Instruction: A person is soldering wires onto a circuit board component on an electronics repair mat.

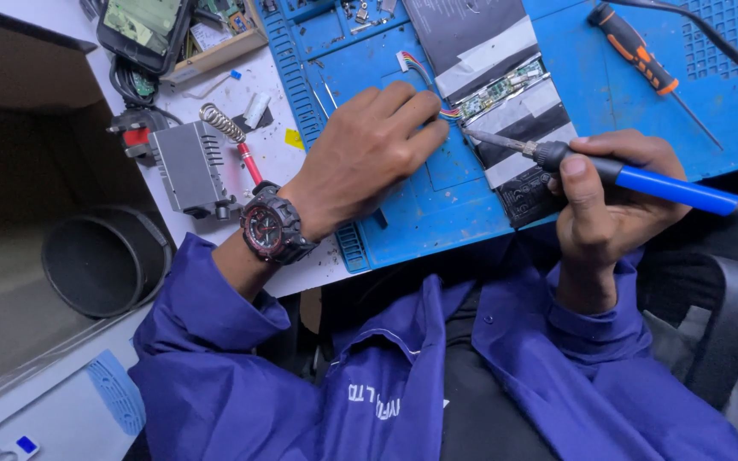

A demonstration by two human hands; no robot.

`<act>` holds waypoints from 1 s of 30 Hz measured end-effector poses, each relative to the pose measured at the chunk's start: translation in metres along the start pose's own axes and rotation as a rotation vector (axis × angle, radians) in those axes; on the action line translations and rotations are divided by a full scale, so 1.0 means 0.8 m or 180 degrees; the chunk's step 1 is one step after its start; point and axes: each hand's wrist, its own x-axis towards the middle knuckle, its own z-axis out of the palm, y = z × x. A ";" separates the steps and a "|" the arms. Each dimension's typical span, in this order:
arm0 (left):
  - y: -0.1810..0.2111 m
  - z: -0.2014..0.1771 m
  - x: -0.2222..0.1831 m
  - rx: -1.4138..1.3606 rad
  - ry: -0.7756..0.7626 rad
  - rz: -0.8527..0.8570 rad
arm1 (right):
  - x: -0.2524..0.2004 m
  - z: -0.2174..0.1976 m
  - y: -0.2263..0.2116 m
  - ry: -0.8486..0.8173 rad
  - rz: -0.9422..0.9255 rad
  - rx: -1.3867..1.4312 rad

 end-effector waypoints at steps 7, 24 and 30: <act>0.000 0.003 0.003 -0.0098 0.0001 -0.0049 | 0.001 -0.002 0.003 -0.0005 -0.0051 0.0013; 0.005 0.004 0.002 -0.0219 0.0081 -0.0099 | 0.001 -0.005 0.002 -0.0026 -0.0070 -0.0044; 0.005 0.006 0.003 -0.0286 0.0083 -0.0203 | -0.001 -0.005 0.005 0.0013 -0.0046 -0.0011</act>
